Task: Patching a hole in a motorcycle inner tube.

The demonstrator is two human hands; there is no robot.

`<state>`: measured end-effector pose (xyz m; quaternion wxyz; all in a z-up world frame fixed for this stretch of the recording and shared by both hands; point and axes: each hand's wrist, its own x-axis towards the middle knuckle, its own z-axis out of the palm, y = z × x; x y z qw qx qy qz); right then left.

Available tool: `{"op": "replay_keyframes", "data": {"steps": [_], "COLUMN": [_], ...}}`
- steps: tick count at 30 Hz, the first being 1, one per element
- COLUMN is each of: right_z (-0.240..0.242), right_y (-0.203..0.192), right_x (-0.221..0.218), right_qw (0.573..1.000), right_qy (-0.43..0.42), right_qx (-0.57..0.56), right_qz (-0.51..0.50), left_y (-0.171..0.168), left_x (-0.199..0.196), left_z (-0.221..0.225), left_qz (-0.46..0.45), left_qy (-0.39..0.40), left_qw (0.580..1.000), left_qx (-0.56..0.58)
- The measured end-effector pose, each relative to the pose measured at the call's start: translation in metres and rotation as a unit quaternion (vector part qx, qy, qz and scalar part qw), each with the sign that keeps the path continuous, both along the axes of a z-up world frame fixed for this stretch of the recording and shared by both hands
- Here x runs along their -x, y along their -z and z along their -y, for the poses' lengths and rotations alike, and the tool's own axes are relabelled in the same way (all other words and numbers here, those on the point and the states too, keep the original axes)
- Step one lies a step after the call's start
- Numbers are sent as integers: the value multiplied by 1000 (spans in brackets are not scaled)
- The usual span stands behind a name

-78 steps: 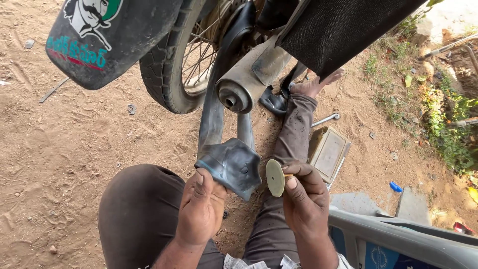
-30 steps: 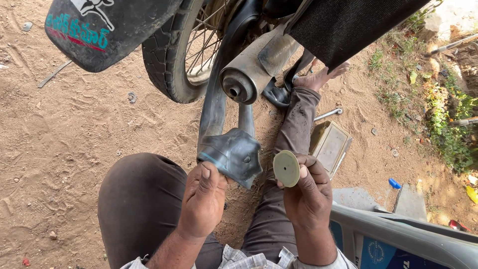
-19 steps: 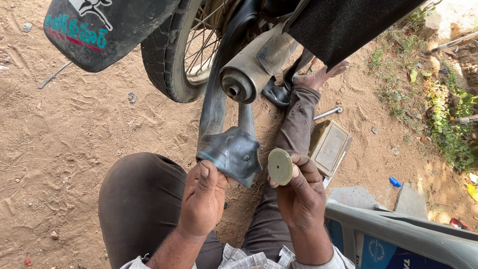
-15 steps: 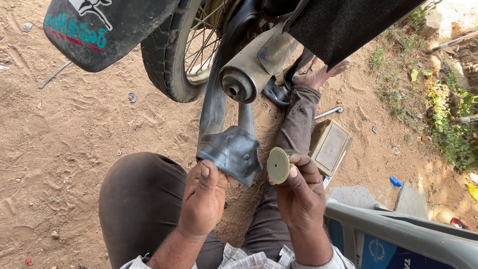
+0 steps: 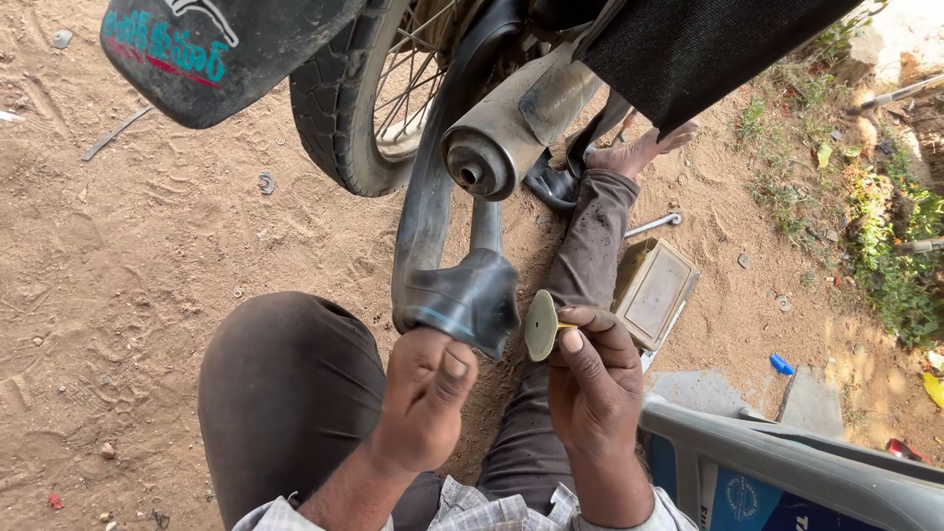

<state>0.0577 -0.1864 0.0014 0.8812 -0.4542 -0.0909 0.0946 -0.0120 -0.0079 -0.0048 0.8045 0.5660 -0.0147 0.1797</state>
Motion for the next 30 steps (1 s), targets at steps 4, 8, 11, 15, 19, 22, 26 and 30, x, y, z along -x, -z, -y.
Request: {"op": "replay_keyframes", "data": {"steps": [4,8,11,15,19,22,26,30], "right_z": [-4,-7,-10,-10,-11,-11,-11,-12], "right_y": [-4,-7,-10,-10,-12,-14,-12,-15], "right_x": [-1,-1,-1,0,1,2,0,0], "right_qw": [1000,1000,999,999,998,998,997,996], "right_qy": [4,9,18,27,26,35,44,46], "right_qx": [3,22,32,34,43,56,70,72], "right_qz": [-5,-6,6,18,26,14,8,6], "left_y": [-14,-41,-41,-40,-47,-46,-45,-67], "left_x": [-3,-4,-2,0,2,4,5,3], "left_z": [-1,-7,-6,-3,-5,-3,-2,-7], "left_qz": [15,55,61,69,94,68,86,77], "left_qy": [3,9,9,-19,-42,-33,-44,-29], "left_qw": [999,992,988,979,972,973,968,978], "left_qx": [-46,-110,-139,-191,-209,-220,-234,-194]}}
